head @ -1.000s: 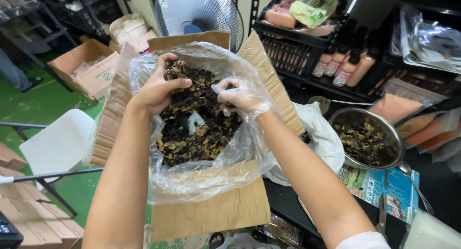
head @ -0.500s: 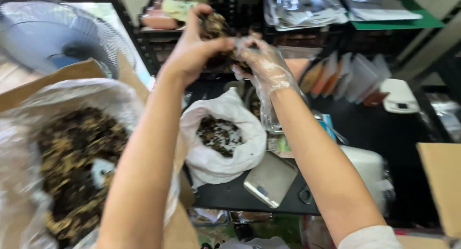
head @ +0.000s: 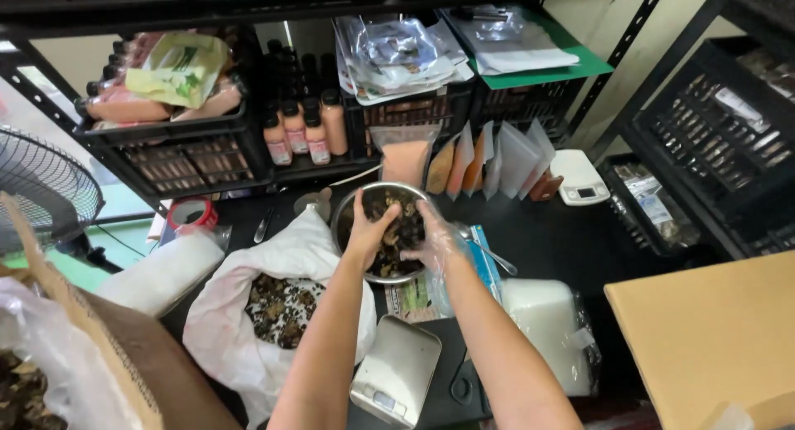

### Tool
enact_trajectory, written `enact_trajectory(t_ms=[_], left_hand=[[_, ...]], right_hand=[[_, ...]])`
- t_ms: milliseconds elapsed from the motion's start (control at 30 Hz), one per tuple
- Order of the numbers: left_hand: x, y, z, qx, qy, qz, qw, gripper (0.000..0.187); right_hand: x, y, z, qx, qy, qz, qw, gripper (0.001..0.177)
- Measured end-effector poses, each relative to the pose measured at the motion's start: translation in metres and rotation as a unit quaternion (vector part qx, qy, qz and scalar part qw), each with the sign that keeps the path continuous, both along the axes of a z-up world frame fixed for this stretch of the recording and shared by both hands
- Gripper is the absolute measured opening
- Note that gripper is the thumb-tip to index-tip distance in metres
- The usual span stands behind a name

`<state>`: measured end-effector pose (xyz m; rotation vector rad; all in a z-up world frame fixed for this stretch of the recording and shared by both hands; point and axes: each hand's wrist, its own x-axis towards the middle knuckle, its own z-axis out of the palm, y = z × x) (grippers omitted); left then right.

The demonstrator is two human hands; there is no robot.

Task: Person is scooping dried food from a large container into smaller bags, weighing them on a scale, and preparing them for packaging.

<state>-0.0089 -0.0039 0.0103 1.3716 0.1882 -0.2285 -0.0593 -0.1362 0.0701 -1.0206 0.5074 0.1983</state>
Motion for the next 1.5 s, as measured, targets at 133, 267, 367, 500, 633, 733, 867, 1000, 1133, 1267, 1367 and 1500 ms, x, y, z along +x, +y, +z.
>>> enact_trajectory(t_ms=[133,267,367,500,633,733,867,1000,1133,1267,1367,1500], left_hand=[[-0.001,0.0,0.019,0.075,0.039,-0.011,0.996,0.086],[0.04,0.029,-0.01,0.159,-0.01,-0.049,0.986,0.077],[0.088,0.048,-0.009,0.342,-0.091,-0.077,0.932,0.061],[0.061,0.105,0.097,0.419,-0.315,-0.079,0.848,0.043],[-0.06,0.216,0.235,0.554,-0.279,-0.071,0.781,0.037],[-0.159,0.302,0.261,0.582,-0.213,-0.043,0.784,0.036],[-0.263,0.409,0.206,0.42,-0.05,0.16,0.892,0.041],[-0.307,0.518,0.092,0.459,0.01,0.179,0.87,0.065],[-0.321,0.56,0.019,0.581,0.126,0.191,0.781,0.117],[-0.318,0.539,0.02,0.639,0.165,0.149,0.737,0.142],[-0.309,0.53,0.03,0.647,0.157,0.14,0.733,0.128],[-0.294,0.534,0.021,0.646,0.176,0.132,0.731,0.122]], right_hand=[[0.006,-0.012,-0.001,0.022,-0.003,0.06,0.998,0.085],[0.028,-0.015,-0.01,-0.062,-0.007,0.088,0.994,0.077],[0.079,0.009,-0.038,-0.133,-0.083,0.141,0.977,0.086],[0.063,0.1,0.022,-0.076,-0.191,0.273,0.94,0.026],[-0.017,0.216,0.116,-0.083,-0.289,0.393,0.869,0.02],[-0.078,0.294,0.148,-0.223,-0.381,0.516,0.734,0.022],[-0.124,0.383,0.14,-0.402,-0.517,0.569,0.497,0.028],[-0.142,0.469,0.063,-0.526,-0.626,0.519,0.251,0.033],[-0.159,0.51,0.018,-0.62,-0.577,0.462,0.263,0.064],[-0.194,0.497,0.053,-0.651,-0.508,0.484,0.29,0.1],[-0.177,0.521,0.015,-0.689,-0.504,0.445,0.27,0.093],[-0.168,0.527,0.01,-0.706,-0.472,0.44,0.291,0.094]])
